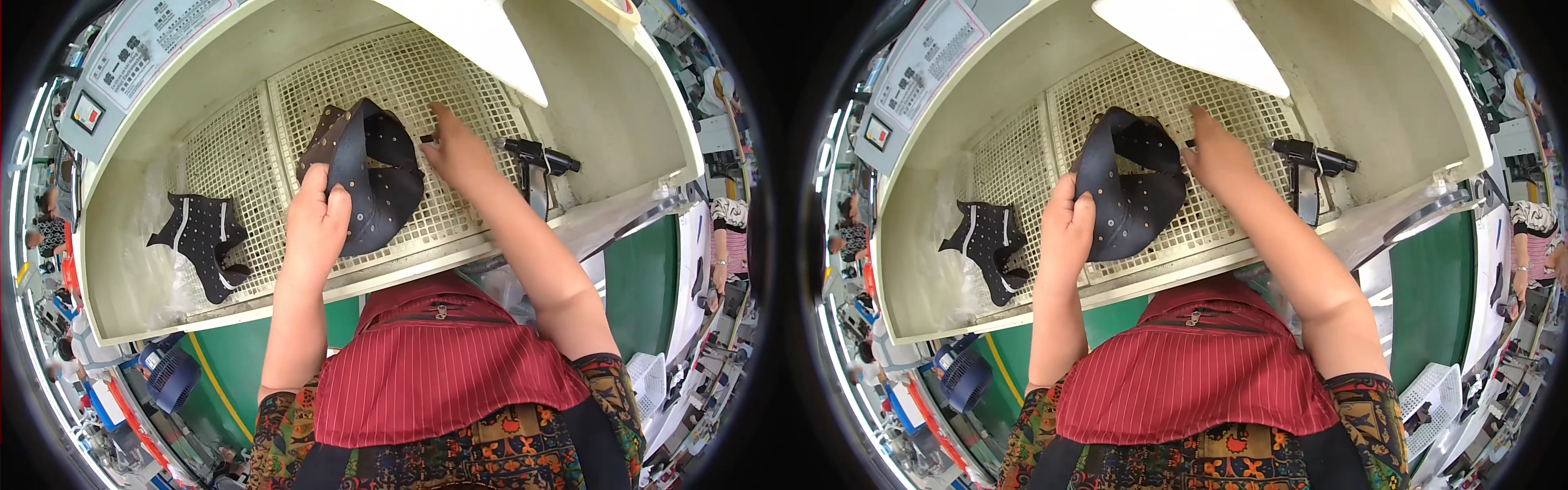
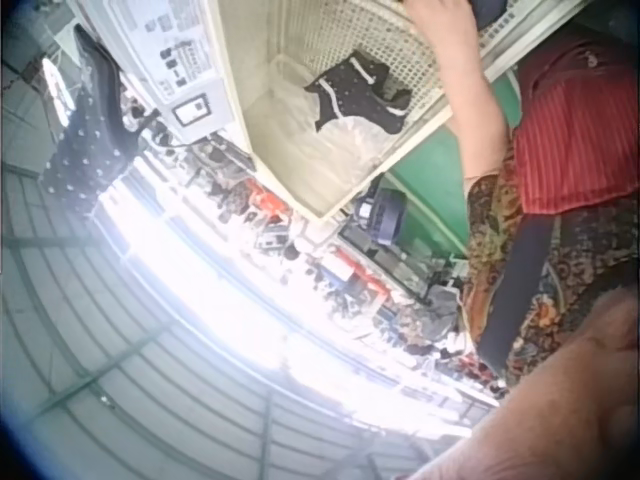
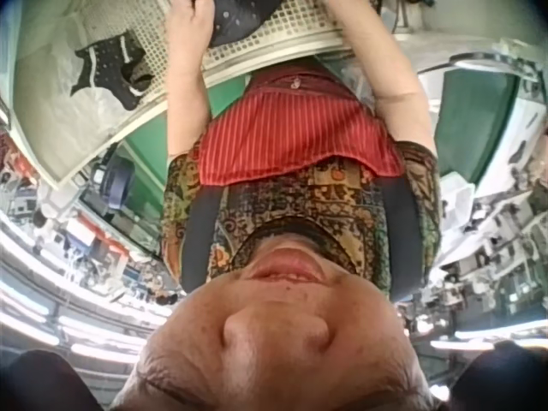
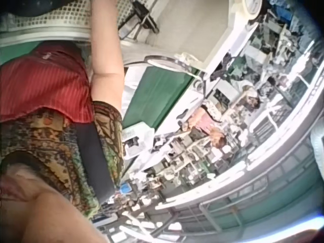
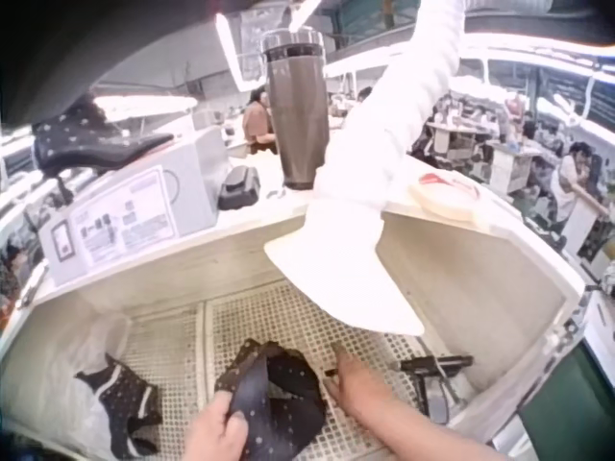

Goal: The person uses scissors to trim excess threads from a piece of red fabric. They then pick up a black fabric piece with studs from a white basket and use a handheld trimming tool to remove loose threads from its edges. The person repeats this process with another black fabric piece, placing the finished items back into the basket.

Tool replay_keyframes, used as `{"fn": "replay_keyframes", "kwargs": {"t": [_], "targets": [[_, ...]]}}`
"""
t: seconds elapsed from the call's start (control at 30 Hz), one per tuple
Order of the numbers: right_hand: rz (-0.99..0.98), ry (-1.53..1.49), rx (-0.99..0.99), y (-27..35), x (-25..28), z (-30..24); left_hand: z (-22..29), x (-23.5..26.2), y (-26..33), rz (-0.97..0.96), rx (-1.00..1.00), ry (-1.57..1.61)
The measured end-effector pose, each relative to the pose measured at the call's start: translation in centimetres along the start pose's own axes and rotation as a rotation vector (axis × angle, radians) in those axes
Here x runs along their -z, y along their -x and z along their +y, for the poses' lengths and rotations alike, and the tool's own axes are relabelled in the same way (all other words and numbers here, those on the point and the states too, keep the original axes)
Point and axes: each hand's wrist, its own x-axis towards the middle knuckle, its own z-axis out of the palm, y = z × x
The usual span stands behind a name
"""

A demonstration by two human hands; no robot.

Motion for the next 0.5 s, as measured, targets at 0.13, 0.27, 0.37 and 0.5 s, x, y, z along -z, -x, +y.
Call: {"fn": "replay_keyframes", "kwargs": {"t": [0.13, 0.27, 0.37, 0.5], "targets": [[0.081, 0.142, -0.005, 4.5, 5.6, 2.7, 0.7, 0.2, -1.2, 0.038, -0.101, -0.061], [0.118, 0.382, -0.089, 9.2, 9.1, 6.3, 1.1, 0.5, -3.2, -0.025, -0.089, -0.047], [-0.018, 0.435, -0.293, 10.1, 9.5, 6.3, 1.5, 1.0, -4.3, -0.081, -0.058, -0.013], [-0.031, 0.063, -0.407, 9.1, 7.8, 9.4, 2.6, 1.6, -5.0, -0.144, -0.064, -0.041]]}}
